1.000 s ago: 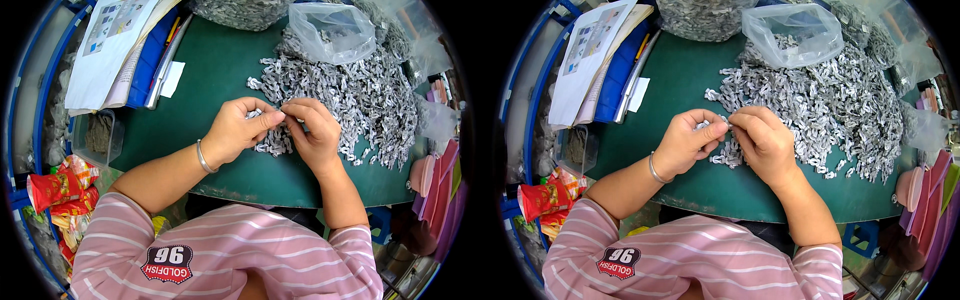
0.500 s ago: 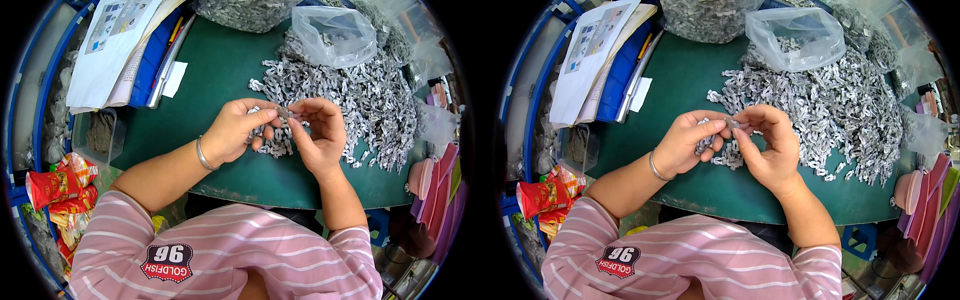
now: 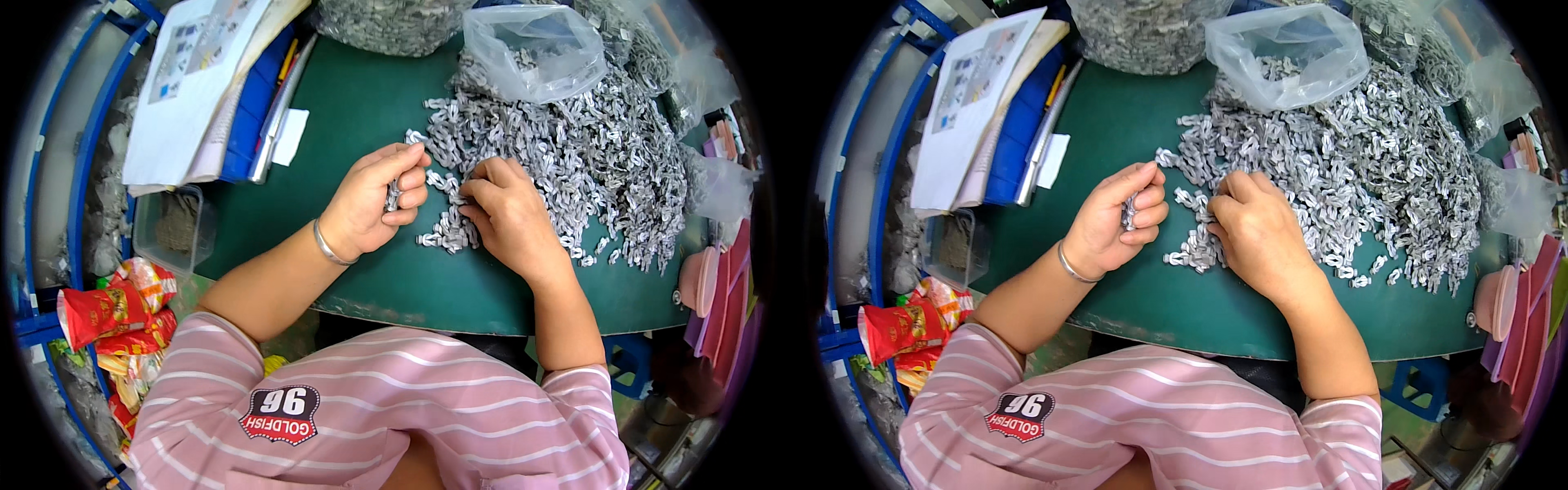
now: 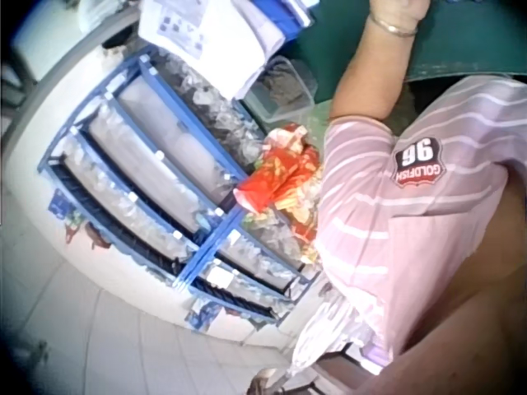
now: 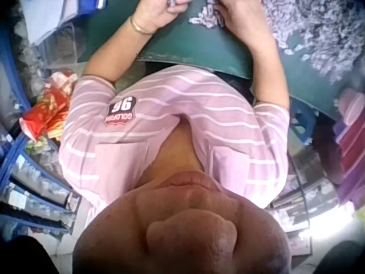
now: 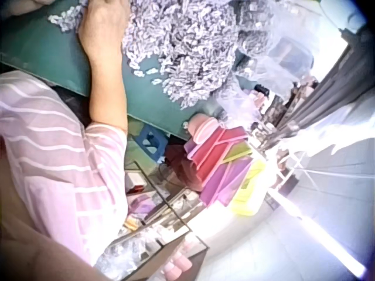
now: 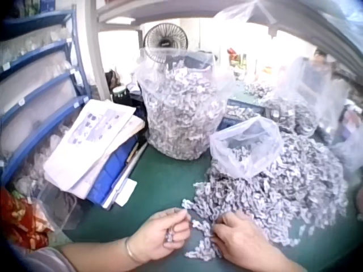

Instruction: The person sorts small metal pieces from a large pile on a green workbench, picking up individual components, turning them over by hand, and placing them into a plastic bag or secondary pile.

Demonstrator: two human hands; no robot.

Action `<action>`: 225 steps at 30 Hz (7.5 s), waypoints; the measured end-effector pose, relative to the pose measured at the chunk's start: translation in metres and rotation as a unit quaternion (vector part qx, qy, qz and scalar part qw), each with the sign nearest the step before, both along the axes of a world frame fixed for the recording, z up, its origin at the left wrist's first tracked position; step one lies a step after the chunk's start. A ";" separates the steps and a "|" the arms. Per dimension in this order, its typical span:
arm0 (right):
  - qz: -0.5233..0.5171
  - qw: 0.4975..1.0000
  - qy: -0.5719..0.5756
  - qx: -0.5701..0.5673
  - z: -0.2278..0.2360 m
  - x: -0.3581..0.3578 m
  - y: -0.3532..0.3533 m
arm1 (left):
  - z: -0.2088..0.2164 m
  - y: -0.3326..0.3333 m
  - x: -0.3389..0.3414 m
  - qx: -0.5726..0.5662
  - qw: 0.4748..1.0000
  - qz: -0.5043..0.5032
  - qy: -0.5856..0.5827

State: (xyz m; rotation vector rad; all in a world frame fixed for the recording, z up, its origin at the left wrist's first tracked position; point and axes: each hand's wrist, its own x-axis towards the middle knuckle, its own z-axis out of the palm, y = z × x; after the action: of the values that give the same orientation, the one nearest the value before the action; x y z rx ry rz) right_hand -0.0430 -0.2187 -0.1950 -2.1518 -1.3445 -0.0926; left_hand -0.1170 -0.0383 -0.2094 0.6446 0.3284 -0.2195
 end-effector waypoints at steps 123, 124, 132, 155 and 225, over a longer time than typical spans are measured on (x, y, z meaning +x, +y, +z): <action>0.000 0.909 0.269 0.318 -0.006 -0.010 -0.002 | 0.002 -0.019 0.011 0.127 0.986 -0.091 -0.054; 0.015 0.904 0.280 0.322 -0.005 -0.012 -0.002 | 0.002 -0.019 0.010 0.125 0.986 -0.098 -0.052; -0.030 0.968 0.237 -0.078 0.021 0.000 -0.020 | -0.003 -0.010 0.015 0.070 0.996 -0.021 -0.050; 0.014 0.933 0.296 0.206 -0.004 0.007 -0.015 | 0.006 -0.026 0.005 0.445 0.854 0.048 -0.266; 0.011 0.941 0.107 0.320 -0.008 -0.002 -0.001 | 0.010 -0.016 0.012 0.081 0.996 -0.027 -0.032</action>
State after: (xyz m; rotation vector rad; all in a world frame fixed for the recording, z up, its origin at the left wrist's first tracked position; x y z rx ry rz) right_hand -0.0448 -0.2202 -0.2030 -1.5465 -1.0290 -0.2433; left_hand -0.1046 -0.0541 -0.1992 0.8189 0.2696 -0.2258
